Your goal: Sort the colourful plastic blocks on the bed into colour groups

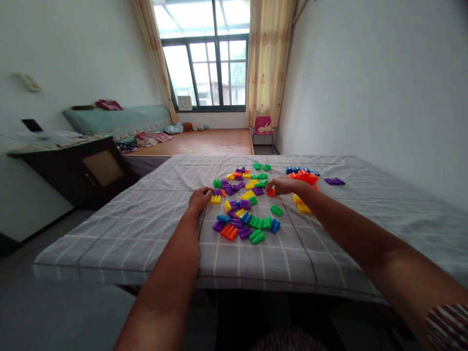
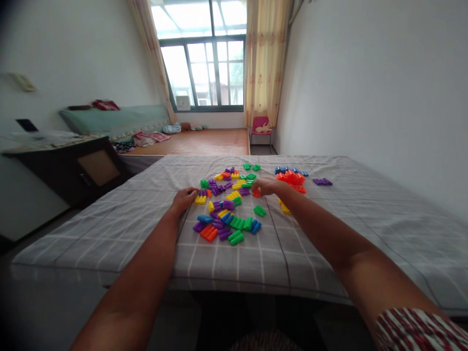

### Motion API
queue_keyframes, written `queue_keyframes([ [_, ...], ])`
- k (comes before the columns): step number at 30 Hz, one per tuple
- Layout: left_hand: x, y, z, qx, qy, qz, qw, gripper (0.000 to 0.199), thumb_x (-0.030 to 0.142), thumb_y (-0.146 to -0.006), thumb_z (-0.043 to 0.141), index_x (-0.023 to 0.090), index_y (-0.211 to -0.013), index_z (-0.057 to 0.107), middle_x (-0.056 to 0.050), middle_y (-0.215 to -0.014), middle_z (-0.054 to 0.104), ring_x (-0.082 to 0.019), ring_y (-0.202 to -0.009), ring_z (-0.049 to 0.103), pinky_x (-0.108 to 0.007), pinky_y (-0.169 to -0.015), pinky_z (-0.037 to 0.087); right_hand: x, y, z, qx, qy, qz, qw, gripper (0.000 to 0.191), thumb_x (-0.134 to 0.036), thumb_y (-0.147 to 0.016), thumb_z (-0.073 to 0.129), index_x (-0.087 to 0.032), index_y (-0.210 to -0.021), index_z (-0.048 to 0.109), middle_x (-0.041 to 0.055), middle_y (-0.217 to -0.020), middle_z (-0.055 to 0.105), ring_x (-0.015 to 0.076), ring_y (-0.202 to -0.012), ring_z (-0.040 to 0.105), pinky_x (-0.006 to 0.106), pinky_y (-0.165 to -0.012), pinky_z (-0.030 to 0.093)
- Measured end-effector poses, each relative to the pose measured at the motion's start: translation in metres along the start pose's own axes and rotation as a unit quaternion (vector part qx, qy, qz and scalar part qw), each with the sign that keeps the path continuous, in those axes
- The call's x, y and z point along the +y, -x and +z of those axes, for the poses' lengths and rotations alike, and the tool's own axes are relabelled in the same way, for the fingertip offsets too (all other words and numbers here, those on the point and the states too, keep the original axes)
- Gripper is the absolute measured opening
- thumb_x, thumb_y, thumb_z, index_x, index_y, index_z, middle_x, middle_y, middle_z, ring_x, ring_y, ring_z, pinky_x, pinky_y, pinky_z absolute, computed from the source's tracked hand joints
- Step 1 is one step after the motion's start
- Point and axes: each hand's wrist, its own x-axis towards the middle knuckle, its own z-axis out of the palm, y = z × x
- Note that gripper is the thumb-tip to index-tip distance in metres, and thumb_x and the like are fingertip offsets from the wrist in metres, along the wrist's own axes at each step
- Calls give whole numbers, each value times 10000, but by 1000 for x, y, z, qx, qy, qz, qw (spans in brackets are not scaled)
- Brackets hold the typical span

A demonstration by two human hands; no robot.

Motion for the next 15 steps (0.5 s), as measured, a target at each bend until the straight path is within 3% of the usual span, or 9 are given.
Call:
queue_keyframes([
  [3,1,0,-1,-1,-8,0,1000,338,291,-810,481,188,-1004,738,-45,-933,743,-182,-833,652,-234,-693,457,-2,8,5,-30,23,19,999,252,-143,-570,784,-225,-804,742,11,-824,723,187,-756,645,259,-685,476],
  [7,-1,1,-1,-4,-14,8,1000,351,300,-814,474,186,-1020,734,-45,-942,740,-177,-834,652,-226,-688,454,12,21,-7,31,-41,57,997,217,-239,-614,772,-203,-819,711,15,-805,714,169,-727,646,235,-623,470],
  [11,-2,0,-1,-3,-22,10,1000,349,315,-813,473,196,-1008,737,-38,-916,740,-175,-820,652,-222,-688,456,60,49,-32,163,-131,140,968,248,-341,-699,705,-177,-886,709,42,-802,720,165,-701,646,227,-582,462],
  [15,-2,-3,-1,-3,-29,3,1000,349,326,-810,477,204,-1006,739,-33,-910,742,-176,-807,652,-221,-677,453,113,85,-39,214,-150,218,940,305,-413,-686,699,-142,-826,694,50,-679,687,155,-588,599,232,-510,431],
])
